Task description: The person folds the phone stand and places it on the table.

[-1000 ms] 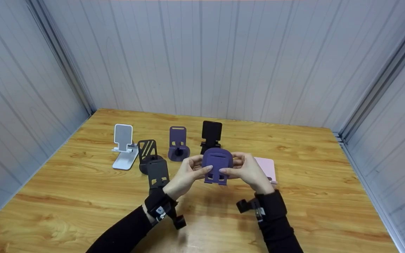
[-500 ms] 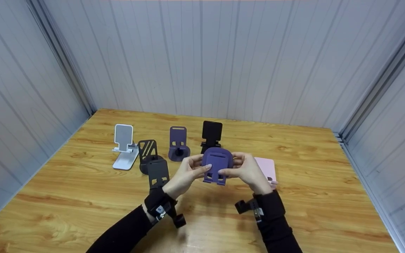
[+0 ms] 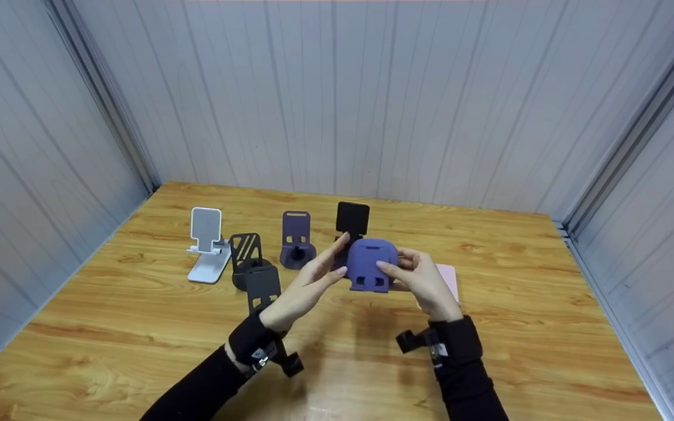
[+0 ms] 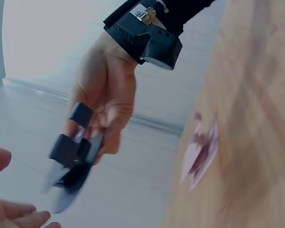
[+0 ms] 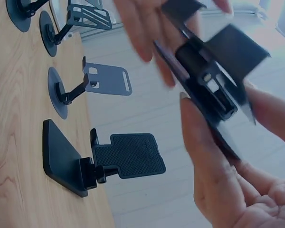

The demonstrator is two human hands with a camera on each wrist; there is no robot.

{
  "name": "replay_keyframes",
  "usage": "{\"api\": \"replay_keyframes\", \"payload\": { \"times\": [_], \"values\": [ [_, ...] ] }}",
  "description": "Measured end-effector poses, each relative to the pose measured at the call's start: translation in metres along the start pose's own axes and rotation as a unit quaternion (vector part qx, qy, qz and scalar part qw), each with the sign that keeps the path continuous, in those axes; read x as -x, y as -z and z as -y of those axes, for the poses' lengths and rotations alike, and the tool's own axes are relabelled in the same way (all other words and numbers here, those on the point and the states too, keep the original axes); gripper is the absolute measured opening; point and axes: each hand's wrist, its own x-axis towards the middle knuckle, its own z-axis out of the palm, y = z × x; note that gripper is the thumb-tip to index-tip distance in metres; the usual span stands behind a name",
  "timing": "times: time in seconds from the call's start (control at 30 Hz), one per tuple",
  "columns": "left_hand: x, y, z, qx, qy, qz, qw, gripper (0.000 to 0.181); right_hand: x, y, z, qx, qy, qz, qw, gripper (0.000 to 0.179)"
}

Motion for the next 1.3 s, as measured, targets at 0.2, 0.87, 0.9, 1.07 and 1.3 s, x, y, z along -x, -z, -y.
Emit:
{"api": "replay_keyframes", "payload": {
  "times": [0.2, 0.87, 0.9, 1.07, 1.3],
  "values": [
    [0.012, 0.01, -0.014, -0.189, -0.07, 0.008, 0.9796, 0.068, 0.003, 0.02, -0.003, -0.059, -0.021, -0.003, 0.998, 0.036],
    [0.057, 0.077, -0.013, -0.499, -0.082, -0.069, 0.8597, 0.071, 0.01, 0.092, -0.012, -0.076, -0.036, -0.064, 0.9944, 0.046],
    [0.06, 0.08, -0.012, -0.501, -0.08, -0.071, 0.8586, 0.07, 0.01, 0.097, -0.013, -0.082, -0.039, -0.068, 0.9936, 0.045],
    [0.07, 0.089, -0.006, -0.491, -0.057, -0.075, 0.866, 0.07, 0.013, 0.125, -0.022, -0.075, -0.053, -0.082, 0.9924, 0.07],
    [0.074, 0.093, 0.0, -0.487, -0.044, -0.076, 0.869, 0.07, 0.012, 0.154, -0.04, -0.091, -0.085, -0.084, 0.9886, 0.076]
  ]
}}
